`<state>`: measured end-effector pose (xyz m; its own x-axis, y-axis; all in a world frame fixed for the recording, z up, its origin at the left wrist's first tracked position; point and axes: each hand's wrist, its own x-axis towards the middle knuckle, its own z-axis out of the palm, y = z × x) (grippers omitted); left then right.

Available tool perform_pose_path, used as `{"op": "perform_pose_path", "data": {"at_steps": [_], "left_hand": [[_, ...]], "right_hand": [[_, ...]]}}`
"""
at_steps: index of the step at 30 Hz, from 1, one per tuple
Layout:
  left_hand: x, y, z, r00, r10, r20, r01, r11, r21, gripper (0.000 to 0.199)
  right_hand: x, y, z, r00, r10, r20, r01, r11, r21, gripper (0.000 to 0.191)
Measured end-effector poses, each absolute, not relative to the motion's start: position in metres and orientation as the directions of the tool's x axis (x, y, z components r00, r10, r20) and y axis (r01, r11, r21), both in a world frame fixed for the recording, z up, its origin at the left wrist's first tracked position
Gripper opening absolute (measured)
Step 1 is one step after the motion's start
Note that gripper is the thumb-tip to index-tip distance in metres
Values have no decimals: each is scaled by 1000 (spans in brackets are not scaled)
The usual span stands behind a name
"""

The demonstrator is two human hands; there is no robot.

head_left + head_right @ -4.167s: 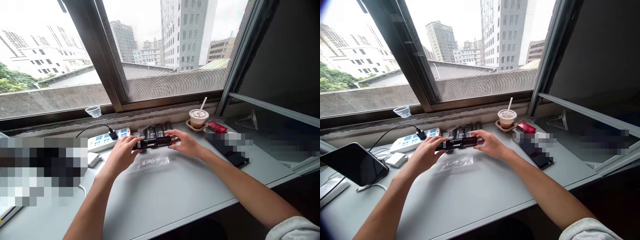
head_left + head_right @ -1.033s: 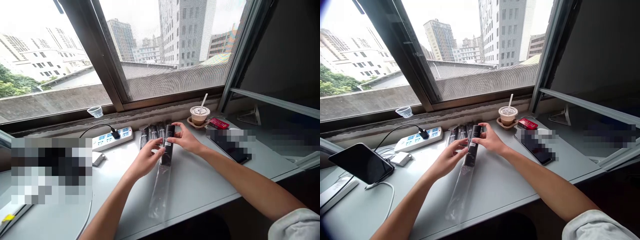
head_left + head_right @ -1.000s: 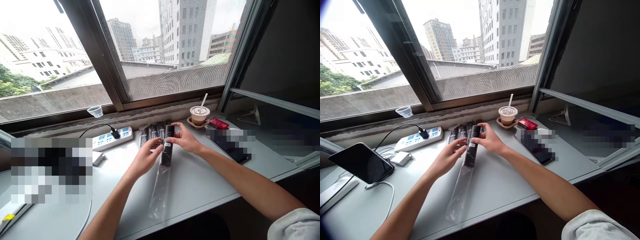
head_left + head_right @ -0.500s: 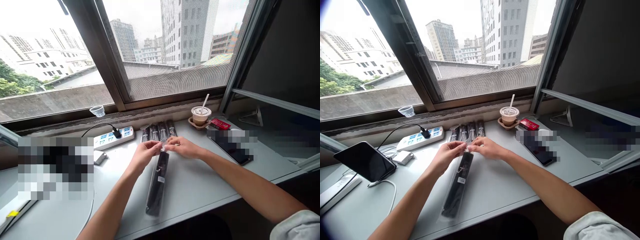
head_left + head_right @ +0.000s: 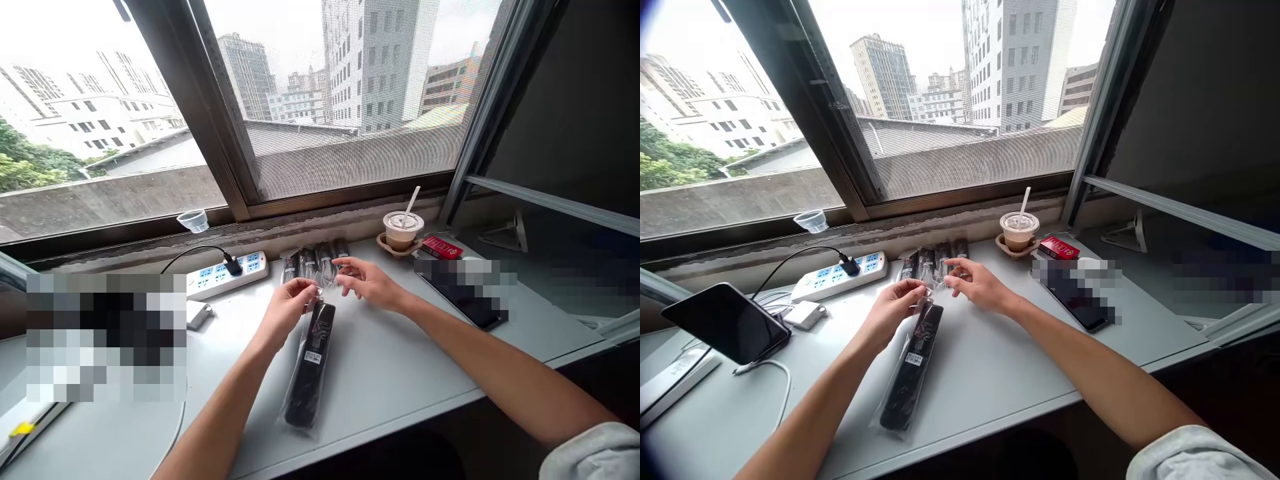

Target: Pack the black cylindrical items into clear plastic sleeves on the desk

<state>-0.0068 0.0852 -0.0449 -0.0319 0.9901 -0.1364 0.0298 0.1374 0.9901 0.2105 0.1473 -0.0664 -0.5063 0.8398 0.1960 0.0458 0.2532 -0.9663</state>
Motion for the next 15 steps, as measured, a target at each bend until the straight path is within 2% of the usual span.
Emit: {"op": "perform_pose_path", "data": {"at_steps": [2,7,11,15], "left_hand": [[-6,85,-45,-41,992,-123,14,124,992,41],[-7,84,-44,-39,993,-110,-137,103,985,44],[-12,85,-44,90,979,-181,-145,192,971,47],[-14,85,-47,216,960,-179,-146,213,966,37]], "right_hand": [[211,145,-63,-563,817,121,63,188,-980,48],[210,138,-58,-757,652,-42,69,15,-998,45],[209,138,-58,-701,712,-47,14,-53,-999,43],[210,141,-60,-637,769,-53,-30,-93,-995,44]]}}
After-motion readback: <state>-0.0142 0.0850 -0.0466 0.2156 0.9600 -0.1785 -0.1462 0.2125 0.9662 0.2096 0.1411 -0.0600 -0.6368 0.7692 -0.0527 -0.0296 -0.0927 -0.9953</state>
